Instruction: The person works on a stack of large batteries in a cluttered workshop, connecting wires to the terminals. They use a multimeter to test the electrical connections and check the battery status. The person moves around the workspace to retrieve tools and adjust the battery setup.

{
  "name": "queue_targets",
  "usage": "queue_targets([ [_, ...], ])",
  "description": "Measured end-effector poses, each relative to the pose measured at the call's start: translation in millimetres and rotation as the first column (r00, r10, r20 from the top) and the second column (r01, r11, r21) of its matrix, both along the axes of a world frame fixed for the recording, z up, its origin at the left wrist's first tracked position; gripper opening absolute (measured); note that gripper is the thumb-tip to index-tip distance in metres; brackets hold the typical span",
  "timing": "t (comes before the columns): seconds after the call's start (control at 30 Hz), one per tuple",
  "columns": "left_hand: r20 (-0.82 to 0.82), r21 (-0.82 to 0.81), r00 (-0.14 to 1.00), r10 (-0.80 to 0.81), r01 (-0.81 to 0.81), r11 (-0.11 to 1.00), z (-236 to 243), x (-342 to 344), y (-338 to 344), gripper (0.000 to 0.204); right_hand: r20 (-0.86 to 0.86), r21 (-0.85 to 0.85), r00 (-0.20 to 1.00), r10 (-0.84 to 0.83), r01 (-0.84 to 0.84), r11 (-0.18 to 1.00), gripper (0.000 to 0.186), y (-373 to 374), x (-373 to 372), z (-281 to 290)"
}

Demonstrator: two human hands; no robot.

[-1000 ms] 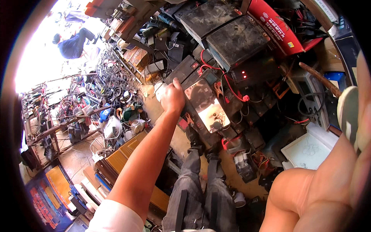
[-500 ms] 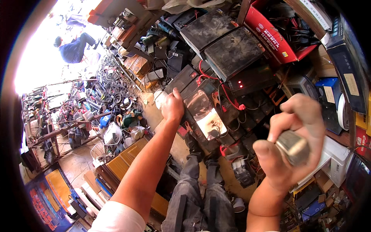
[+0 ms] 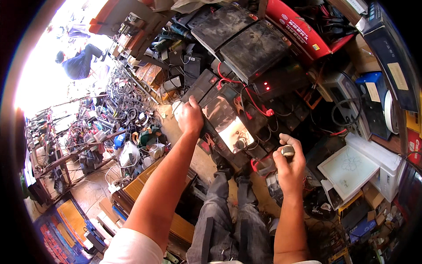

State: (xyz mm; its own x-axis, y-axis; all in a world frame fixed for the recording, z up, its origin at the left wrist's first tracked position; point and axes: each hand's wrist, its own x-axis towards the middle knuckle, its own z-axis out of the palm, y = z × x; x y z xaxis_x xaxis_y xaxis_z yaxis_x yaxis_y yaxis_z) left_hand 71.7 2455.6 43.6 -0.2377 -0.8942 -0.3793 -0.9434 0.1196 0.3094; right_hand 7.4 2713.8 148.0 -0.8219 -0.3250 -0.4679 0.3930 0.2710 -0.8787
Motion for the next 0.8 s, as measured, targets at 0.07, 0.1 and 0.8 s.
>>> queue_targets([
  [0.07,-0.001,-0.005,1.0,0.01,-0.01,1.0,1.2,-0.5,0.7,0.053,0.014,0.041,1.0,0.013,-0.014,0.999,0.03,6.4,3.2,-10.1],
  [0.1,-0.017,0.017,1.0,0.018,-0.017,1.0,3.2,-1.4,1.0,0.052,-0.04,0.088,0.998,0.043,-0.039,0.995,0.029,8.1,5.0,-16.2],
  [0.8,-0.004,-0.025,1.0,0.0,0.0,1.0,-4.7,2.8,0.5,0.051,-0.373,0.439,0.883,0.283,-0.101,0.893,0.033,27.6,4.4,-47.4],
])
